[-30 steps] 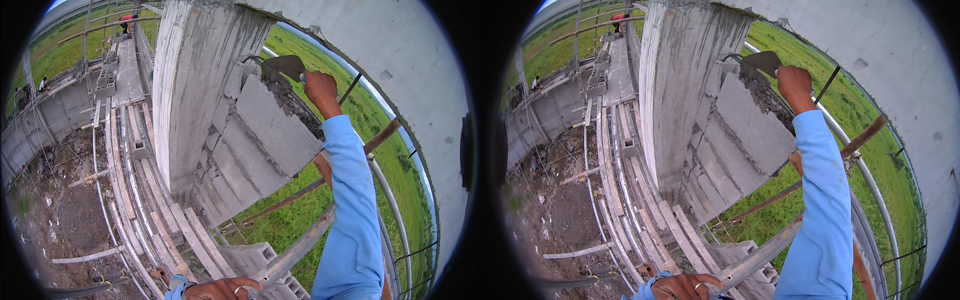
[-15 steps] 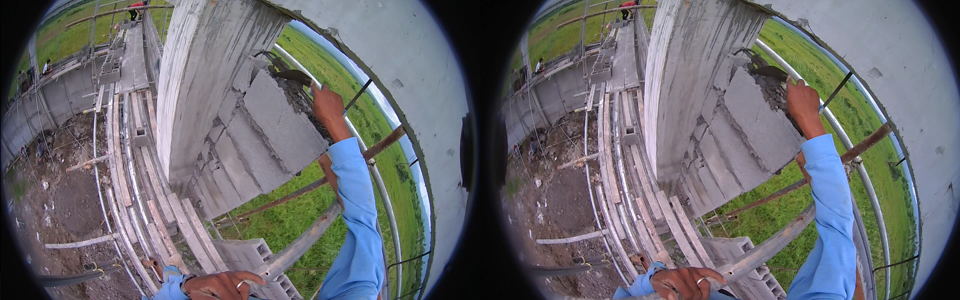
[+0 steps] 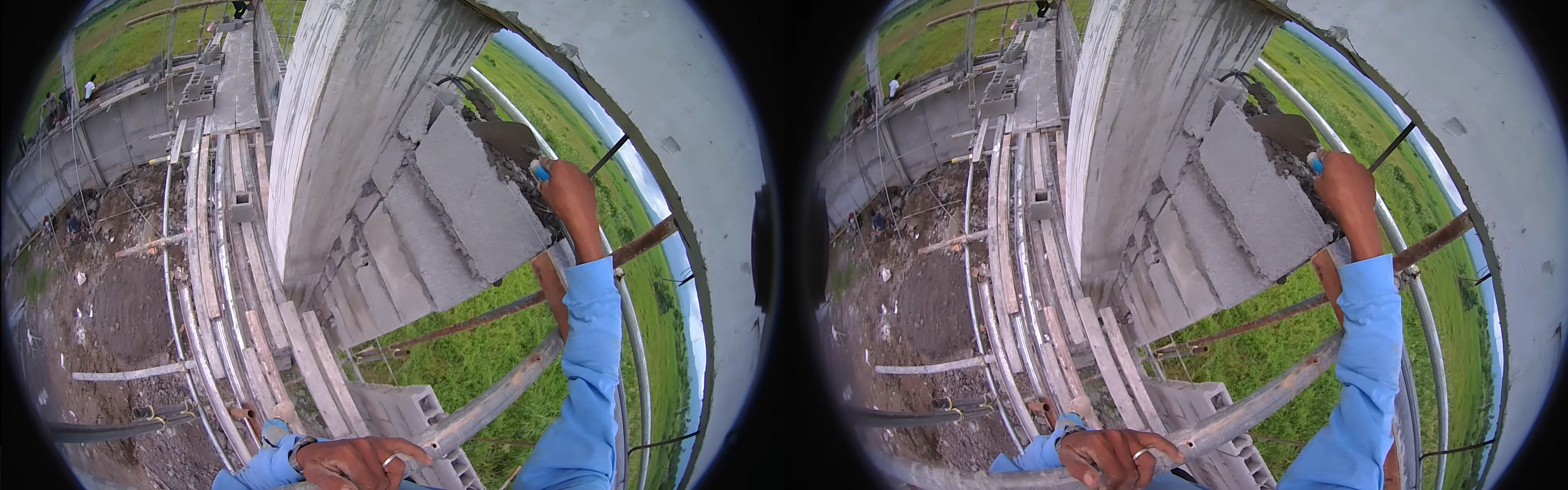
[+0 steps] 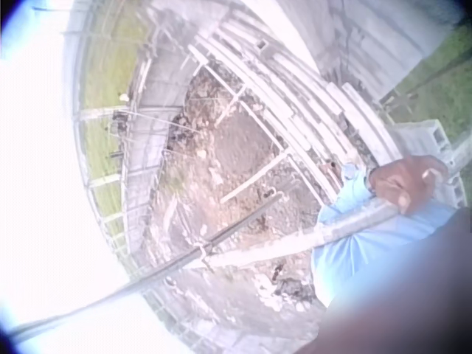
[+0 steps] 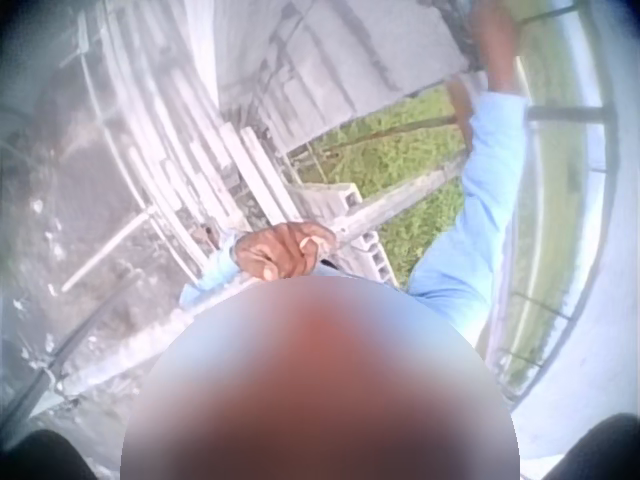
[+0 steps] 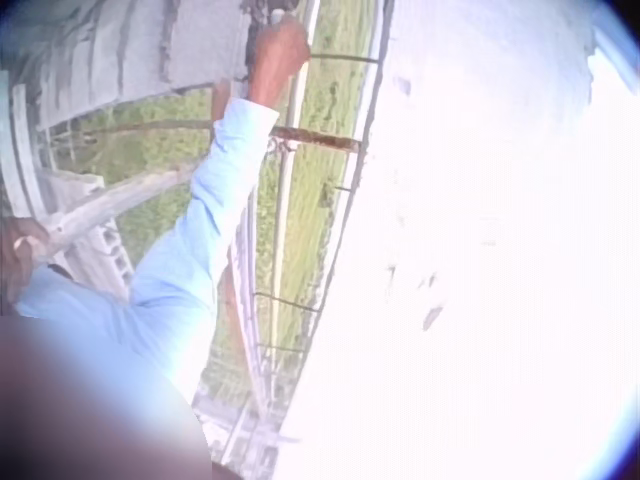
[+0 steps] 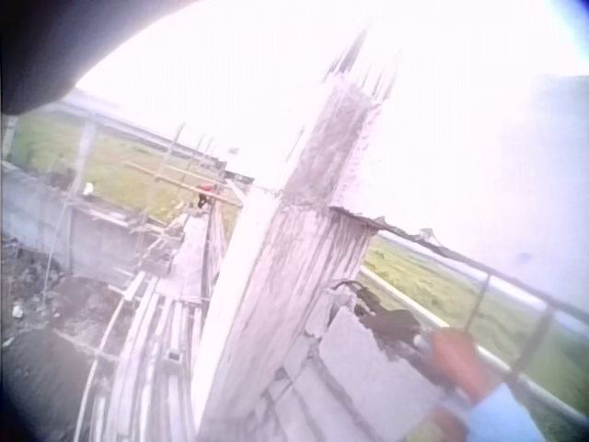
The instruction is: The person scoops mortar from a pile on a wooden plank using a trowel and applies it to the joints of a partially built cinder block wall. The person repeatedly scoops mortar and spreads it along the top and side joints of the blocks.
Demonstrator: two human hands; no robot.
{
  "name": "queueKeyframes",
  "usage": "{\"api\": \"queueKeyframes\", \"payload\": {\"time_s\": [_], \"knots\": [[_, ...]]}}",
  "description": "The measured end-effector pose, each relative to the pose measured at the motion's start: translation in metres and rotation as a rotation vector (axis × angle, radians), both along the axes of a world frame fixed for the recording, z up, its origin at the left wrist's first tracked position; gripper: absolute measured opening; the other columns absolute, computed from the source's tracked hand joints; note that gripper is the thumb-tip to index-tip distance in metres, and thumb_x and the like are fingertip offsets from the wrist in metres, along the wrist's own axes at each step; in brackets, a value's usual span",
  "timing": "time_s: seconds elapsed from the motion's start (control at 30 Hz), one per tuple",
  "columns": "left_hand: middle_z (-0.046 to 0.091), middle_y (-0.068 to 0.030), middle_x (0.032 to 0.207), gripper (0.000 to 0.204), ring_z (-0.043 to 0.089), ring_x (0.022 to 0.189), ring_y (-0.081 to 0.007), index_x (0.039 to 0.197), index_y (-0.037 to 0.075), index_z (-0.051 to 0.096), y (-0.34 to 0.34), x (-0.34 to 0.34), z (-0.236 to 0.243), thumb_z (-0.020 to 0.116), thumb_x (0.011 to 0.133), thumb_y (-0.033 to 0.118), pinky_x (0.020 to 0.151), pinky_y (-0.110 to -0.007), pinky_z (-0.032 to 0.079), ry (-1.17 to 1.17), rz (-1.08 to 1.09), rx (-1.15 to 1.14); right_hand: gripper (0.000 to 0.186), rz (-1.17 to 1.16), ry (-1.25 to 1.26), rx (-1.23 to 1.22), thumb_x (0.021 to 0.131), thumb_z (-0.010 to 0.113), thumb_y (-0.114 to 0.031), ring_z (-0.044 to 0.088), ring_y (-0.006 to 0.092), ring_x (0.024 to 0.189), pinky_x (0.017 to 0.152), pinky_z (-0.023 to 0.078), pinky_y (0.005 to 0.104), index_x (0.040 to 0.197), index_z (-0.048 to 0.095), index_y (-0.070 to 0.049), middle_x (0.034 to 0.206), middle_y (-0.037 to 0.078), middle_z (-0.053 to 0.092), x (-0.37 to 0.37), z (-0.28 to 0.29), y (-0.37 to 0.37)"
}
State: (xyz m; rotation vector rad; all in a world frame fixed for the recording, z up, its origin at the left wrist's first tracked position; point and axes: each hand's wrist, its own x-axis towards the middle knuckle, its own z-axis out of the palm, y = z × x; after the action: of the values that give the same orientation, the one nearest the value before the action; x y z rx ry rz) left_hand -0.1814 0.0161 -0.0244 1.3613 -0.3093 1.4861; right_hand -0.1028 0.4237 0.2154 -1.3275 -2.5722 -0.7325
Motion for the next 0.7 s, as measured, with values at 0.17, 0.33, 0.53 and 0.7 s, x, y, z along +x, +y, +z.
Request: {"api": "queueKeyframes", "payload": {"time_s": [0.17, 0.33, 0.53, 0.7], "knots": [[0.071, -0.003, 0.069, 0.052, 0.067, 0.066, -0.0241, 0.069, 0.012, 0.07, 0.003, -0.002, 0.006, 0.053, 0.108, 0.04, 0.123, -0.054, 0.025, -0.011, -0.004, 0.001, 0.027, 0.103, 0.148, 0.067, 0.089, 0.064, -0.012, 0.073, 0.0462, 0.101, 0.089, 0.057, 0.0562, 0.111, 0.077, -0.005, 0.106, 0.027, 0.075, -0.049, -0.02, 0.041], [0.069, -0.003, 0.068, 0.055, 0.065, 0.065, -0.0246, 0.067, 0.01, 0.069, -0.001, -0.003, 0.006, 0.054, 0.109, 0.042, 0.122, -0.054, 0.027, -0.049, -0.031, -0.085, 0.028, 0.152, 0.264, 0.183, 0.093, 0.061, -0.014, 0.072, 0.046, 0.106, 0.092, 0.056, 0.0558, 0.115, 0.076, -0.004, 0.11, 0.027, 0.075, -0.062, -0.013, 0.06], [0.067, -0.0024, 0.066, 0.052, 0.064, 0.069, -0.0233, 0.066, 0.011, 0.07, -0.012, 0.006, -0.009, 0.06, 0.106, 0.043, 0.12, -0.05, 0.029, -0.044, 0.008, -0.035, 0.039, 0.044, -0.054, 0.137, 0.096, 0.059, -0.015, 0.069, 0.0488, 0.109, 0.091, 0.054, 0.0588, 0.132, 0.068, -0.005, 0.121, 0.027, 0.072, -0.028, -0.003, 0.095], [0.067, -0.0052, 0.067, 0.054, 0.065, 0.069, -0.0254, 0.067, 0.009, 0.07, 0.0, 0.029, -0.011, 0.056, 0.106, 0.044, 0.116, -0.051, 0.033, -0.107, 0.149, -0.017, 0.043, 0.2, 0.126, 0.028, 0.099, 0.062, -0.015, 0.068, 0.0398, 0.11, 0.094, 0.051, 0.0478, 0.14, 0.062, -0.003, 0.125, 0.022, 0.07, 0.003, -0.005, 0.146]]}}
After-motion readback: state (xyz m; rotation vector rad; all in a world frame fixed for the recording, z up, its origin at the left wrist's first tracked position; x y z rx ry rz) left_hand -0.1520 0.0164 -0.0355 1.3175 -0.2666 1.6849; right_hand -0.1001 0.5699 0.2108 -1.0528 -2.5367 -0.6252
